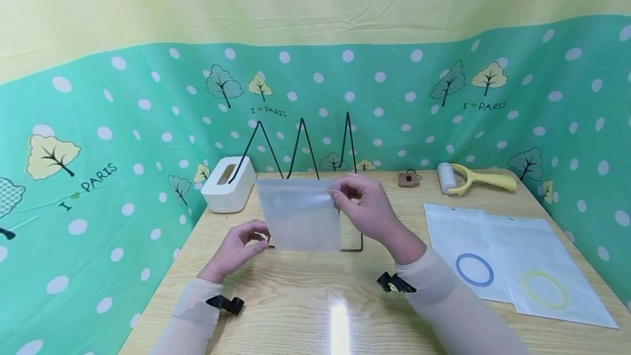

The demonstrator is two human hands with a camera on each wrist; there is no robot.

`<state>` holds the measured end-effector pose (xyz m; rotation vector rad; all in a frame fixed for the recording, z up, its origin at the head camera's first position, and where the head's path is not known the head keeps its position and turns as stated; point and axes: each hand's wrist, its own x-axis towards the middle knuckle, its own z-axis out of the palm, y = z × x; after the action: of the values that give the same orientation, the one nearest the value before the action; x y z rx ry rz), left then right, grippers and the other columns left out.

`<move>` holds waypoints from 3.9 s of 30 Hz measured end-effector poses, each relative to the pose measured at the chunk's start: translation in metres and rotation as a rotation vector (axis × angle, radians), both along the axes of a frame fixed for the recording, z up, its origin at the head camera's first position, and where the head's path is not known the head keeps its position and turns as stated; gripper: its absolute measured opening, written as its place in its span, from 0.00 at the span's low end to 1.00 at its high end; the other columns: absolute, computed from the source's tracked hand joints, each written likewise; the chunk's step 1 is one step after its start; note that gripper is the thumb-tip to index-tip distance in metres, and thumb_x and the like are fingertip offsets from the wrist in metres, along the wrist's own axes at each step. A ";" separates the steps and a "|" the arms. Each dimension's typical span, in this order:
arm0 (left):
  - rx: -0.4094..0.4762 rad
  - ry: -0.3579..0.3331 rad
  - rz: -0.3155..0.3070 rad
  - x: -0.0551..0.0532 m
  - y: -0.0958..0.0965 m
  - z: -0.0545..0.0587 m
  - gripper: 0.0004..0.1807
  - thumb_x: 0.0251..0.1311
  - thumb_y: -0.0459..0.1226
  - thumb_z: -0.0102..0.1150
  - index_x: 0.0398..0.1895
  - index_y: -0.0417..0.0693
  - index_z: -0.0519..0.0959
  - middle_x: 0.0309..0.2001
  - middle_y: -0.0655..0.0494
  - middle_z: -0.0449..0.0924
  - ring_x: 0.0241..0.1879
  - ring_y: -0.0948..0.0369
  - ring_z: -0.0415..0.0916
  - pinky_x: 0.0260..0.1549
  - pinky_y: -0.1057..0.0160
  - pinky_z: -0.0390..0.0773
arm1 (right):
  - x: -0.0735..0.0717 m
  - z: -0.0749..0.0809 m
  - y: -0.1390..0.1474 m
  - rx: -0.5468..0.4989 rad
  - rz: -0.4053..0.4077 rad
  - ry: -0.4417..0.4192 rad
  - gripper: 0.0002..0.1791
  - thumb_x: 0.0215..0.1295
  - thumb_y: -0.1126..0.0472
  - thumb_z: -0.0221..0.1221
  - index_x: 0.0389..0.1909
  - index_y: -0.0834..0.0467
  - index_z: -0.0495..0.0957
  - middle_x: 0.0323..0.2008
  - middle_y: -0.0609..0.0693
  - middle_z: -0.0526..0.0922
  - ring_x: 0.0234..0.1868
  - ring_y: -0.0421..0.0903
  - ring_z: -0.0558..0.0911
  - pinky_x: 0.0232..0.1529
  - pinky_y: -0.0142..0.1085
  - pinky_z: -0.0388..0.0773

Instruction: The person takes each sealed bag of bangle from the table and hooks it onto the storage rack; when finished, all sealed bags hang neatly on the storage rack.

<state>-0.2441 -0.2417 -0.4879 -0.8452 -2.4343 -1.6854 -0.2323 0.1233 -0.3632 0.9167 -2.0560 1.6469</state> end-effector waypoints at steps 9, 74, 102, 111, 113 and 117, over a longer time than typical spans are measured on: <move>0.033 0.022 0.061 0.001 -0.002 0.001 0.03 0.66 0.32 0.71 0.39 0.49 0.88 0.40 0.51 0.89 0.41 0.57 0.83 0.46 0.57 0.81 | -0.001 -0.001 -0.018 0.010 0.003 -0.008 0.04 0.72 0.71 0.64 0.40 0.62 0.86 0.31 0.52 0.84 0.30 0.48 0.85 0.29 0.33 0.81; 0.267 0.099 0.263 -0.004 -0.079 0.004 0.03 0.66 0.20 0.63 0.40 0.27 0.81 0.40 0.57 0.84 0.37 0.62 0.79 0.38 0.67 0.79 | -0.027 -0.008 -0.100 -0.075 0.136 -0.235 0.03 0.71 0.66 0.67 0.37 0.62 0.86 0.34 0.54 0.88 0.33 0.55 0.88 0.37 0.46 0.87; 0.304 0.063 0.351 -0.008 -0.089 0.001 0.04 0.66 0.22 0.64 0.39 0.25 0.80 0.38 0.56 0.85 0.36 0.63 0.79 0.36 0.69 0.78 | -0.034 -0.012 -0.121 -0.116 0.116 -0.270 0.04 0.71 0.64 0.68 0.40 0.62 0.87 0.32 0.53 0.87 0.31 0.50 0.87 0.38 0.51 0.86; 0.213 0.041 0.436 -0.011 -0.087 0.002 0.06 0.66 0.25 0.68 0.43 0.29 0.83 0.40 0.53 0.85 0.38 0.63 0.80 0.37 0.69 0.79 | -0.046 -0.012 -0.121 -0.142 0.107 -0.256 0.05 0.71 0.64 0.68 0.40 0.63 0.87 0.31 0.54 0.86 0.30 0.50 0.86 0.35 0.42 0.86; 0.178 0.042 0.454 -0.011 -0.084 0.006 0.07 0.66 0.27 0.69 0.43 0.30 0.84 0.40 0.50 0.85 0.37 0.63 0.80 0.37 0.69 0.79 | -0.049 -0.011 -0.121 -0.139 0.099 -0.259 0.05 0.71 0.63 0.68 0.40 0.62 0.87 0.31 0.54 0.86 0.30 0.49 0.86 0.35 0.43 0.86; 0.085 0.057 0.486 -0.007 -0.074 0.023 0.08 0.67 0.31 0.69 0.44 0.32 0.85 0.40 0.47 0.86 0.36 0.62 0.79 0.36 0.67 0.77 | -0.056 -0.009 -0.121 -0.128 0.081 -0.260 0.05 0.71 0.62 0.68 0.40 0.61 0.87 0.31 0.54 0.86 0.30 0.49 0.86 0.35 0.44 0.86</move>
<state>-0.2509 -0.3161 -0.4649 -0.2525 -2.2640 -1.5364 -0.2886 0.0018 -0.3725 0.7878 -2.0679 2.0086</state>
